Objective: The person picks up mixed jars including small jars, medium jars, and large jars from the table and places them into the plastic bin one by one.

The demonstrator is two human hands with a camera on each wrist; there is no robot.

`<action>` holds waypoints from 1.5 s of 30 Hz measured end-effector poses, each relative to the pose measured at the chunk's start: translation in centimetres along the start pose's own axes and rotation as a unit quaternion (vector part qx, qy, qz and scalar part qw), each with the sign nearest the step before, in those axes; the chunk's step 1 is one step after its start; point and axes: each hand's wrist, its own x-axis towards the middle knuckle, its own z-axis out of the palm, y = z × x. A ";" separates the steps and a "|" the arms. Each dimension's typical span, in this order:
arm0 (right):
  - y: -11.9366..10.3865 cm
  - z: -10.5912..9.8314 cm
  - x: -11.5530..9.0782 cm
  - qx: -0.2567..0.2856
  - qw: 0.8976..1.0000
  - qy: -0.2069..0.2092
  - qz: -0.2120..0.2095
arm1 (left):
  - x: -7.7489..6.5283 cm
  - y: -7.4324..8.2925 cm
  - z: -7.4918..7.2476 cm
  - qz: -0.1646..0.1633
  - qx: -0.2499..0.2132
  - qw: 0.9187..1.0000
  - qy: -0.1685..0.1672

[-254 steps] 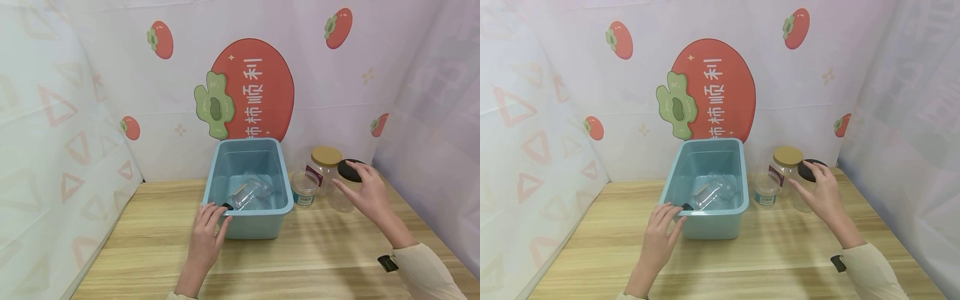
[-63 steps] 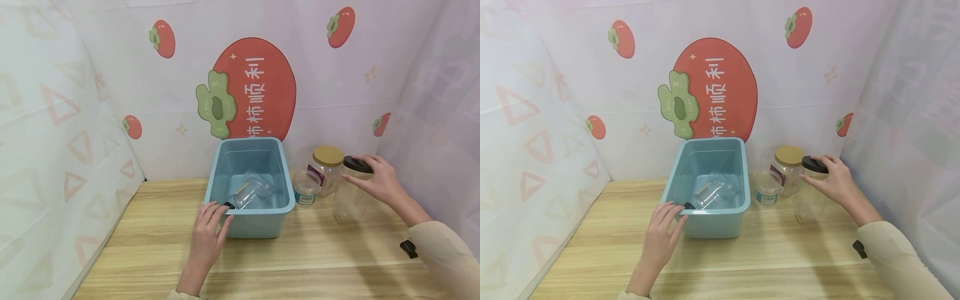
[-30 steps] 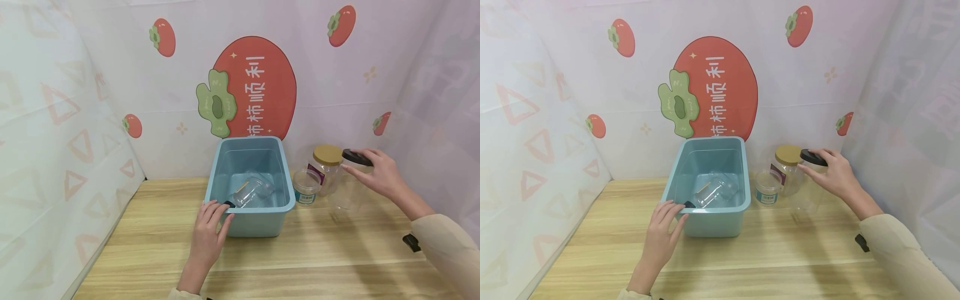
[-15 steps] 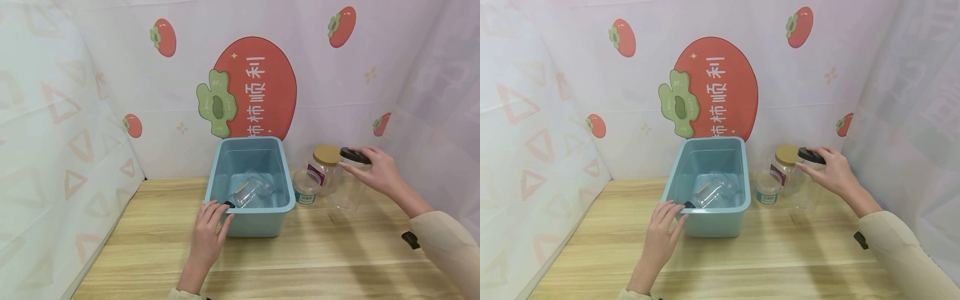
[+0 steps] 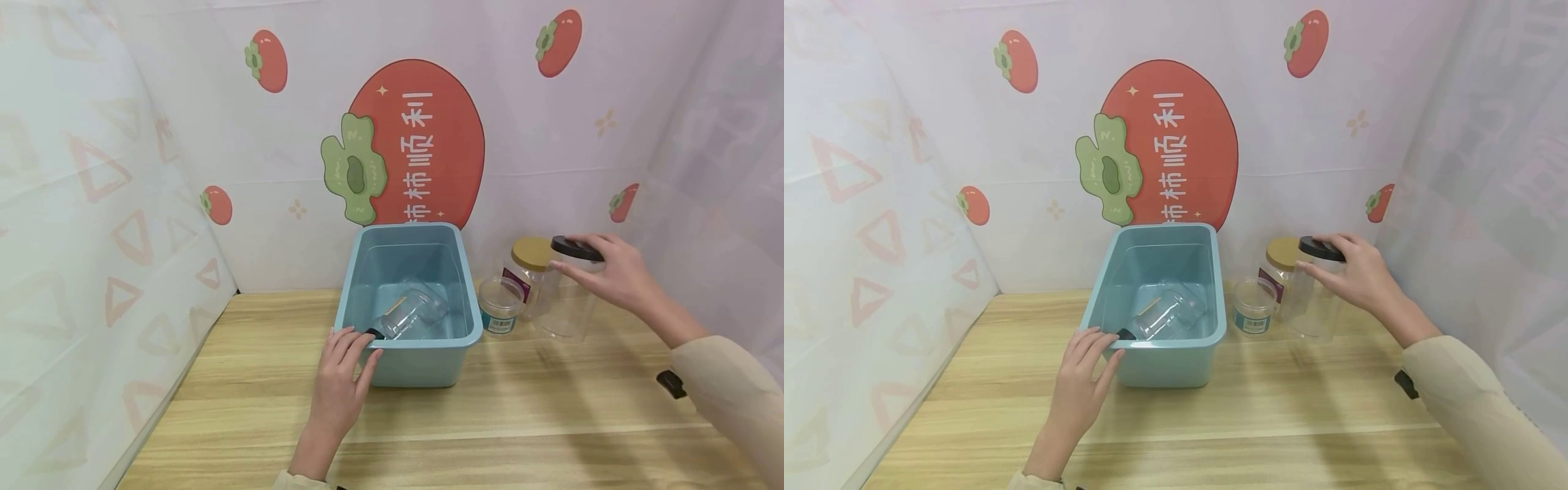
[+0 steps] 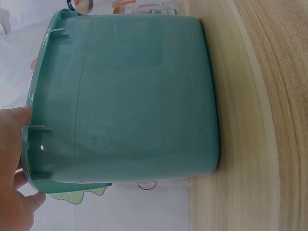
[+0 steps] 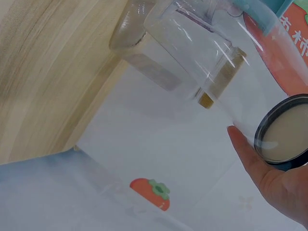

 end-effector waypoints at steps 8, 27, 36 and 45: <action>-0.5 -0.4 0.6 0.002 1.000 -0.024 0.013 | 0.1 0.1 0.0 0.002 0.001 1.000 0.000; -1.5 -0.8 1.8 0.006 0.999 -0.035 -0.006 | 0.0 0.0 0.0 -0.006 0.002 1.000 -0.006; -1.9 -1.0 2.2 0.010 0.999 -0.041 -0.008 | 0.0 0.0 -0.1 -0.004 0.003 1.000 -0.005; -2.5 -1.3 2.8 0.012 0.999 -0.047 -0.012 | 0.0 0.0 0.0 -0.004 0.002 1.000 -0.004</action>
